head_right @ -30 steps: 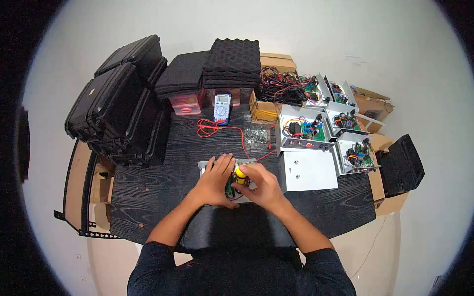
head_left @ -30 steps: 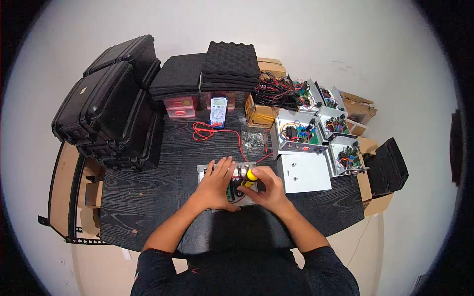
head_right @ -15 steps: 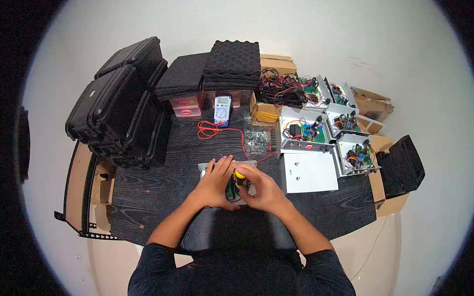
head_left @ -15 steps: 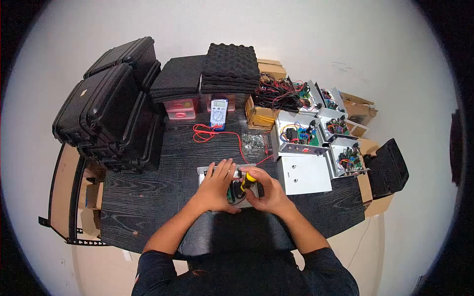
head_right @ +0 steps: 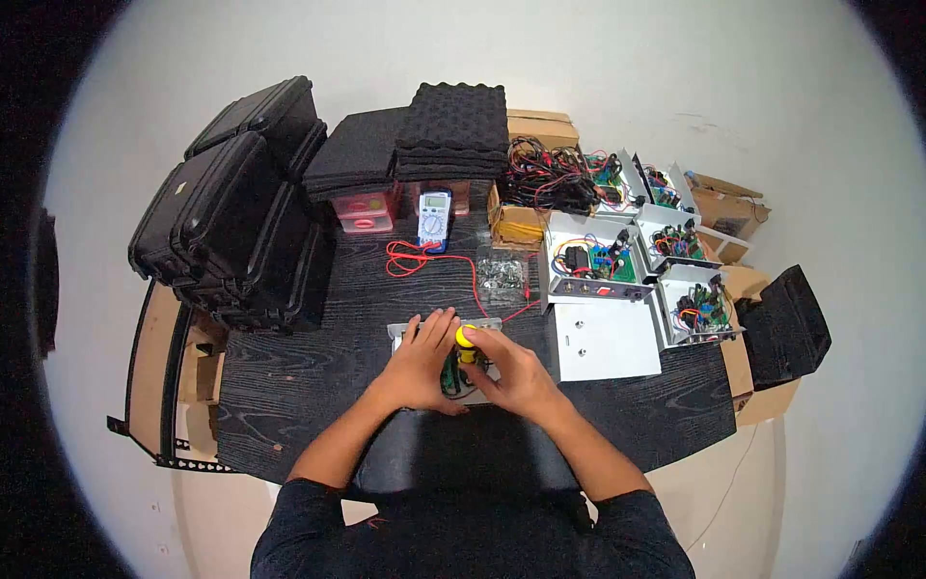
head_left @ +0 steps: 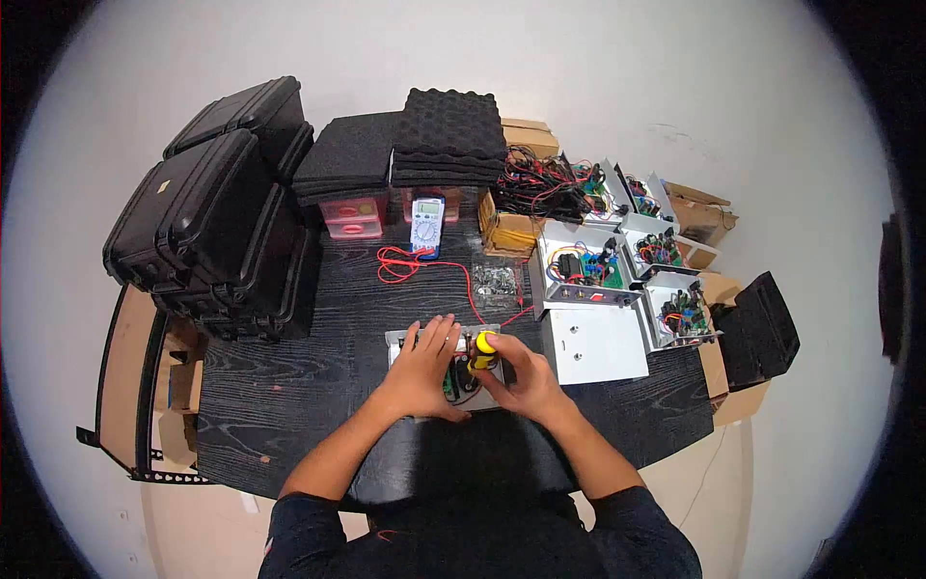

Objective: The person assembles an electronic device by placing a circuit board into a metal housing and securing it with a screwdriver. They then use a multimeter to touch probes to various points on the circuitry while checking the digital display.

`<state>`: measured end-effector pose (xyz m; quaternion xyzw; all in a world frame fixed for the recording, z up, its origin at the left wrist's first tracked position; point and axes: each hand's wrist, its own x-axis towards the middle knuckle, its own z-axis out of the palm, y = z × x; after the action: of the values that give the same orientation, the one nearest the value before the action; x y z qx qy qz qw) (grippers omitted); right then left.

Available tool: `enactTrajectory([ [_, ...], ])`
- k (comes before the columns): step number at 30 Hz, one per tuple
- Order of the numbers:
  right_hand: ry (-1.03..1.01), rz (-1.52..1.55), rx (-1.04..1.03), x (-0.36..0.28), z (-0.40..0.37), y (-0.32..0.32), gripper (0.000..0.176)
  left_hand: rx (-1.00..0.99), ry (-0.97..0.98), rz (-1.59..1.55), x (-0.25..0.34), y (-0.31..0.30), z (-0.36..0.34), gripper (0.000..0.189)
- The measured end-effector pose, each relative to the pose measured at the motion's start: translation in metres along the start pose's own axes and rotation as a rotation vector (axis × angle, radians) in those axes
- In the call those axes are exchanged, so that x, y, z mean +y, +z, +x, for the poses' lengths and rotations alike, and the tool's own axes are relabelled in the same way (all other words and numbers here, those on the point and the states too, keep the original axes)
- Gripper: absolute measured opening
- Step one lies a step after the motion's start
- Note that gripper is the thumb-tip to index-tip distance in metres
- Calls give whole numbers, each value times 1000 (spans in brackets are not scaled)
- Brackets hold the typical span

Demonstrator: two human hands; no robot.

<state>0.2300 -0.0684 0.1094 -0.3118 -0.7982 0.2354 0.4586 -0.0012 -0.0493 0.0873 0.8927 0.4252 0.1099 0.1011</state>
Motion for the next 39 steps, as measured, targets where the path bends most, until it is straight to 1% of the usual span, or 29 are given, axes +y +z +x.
enactTrajectory([
  [2, 15, -2, 23, -5, 1, -1, 65, -3, -1, 2, 0, -1, 0, 148],
  [5, -65, -57, 38, -4, 3, 0, 67, 6, 4, -8, -1, 1, -1, 147],
  [8, -63, -92, 65, -6, 7, -2, 79, 13, 7, -25, -1, 3, -1, 148],
  [11, -60, -82, 199, 16, 14, 5, 81, -4, 2, -16, -1, 2, 0, 148],
  [14, 13, -189, 139, 11, 22, 2, 78, -27, -4, -5, -1, 0, 2, 148],
  [15, 46, -178, 119, 9, 24, 3, 73, -25, -5, -12, -2, 1, 1, 148],
  [18, -38, -215, 119, 6, 29, 5, 67, -28, -11, -15, -1, 0, 1, 147],
  [24, -19, -186, 94, 13, 29, 11, 63, 2, 0, -1, -2, 4, 1, 145],
  [31, -116, -215, 117, 17, 29, 11, 69, 19, 6, -28, -3, 4, 0, 145],
  [39, -117, -249, 97, 13, 30, 11, 72, 18, 3, -37, -2, 2, 0, 143],
])
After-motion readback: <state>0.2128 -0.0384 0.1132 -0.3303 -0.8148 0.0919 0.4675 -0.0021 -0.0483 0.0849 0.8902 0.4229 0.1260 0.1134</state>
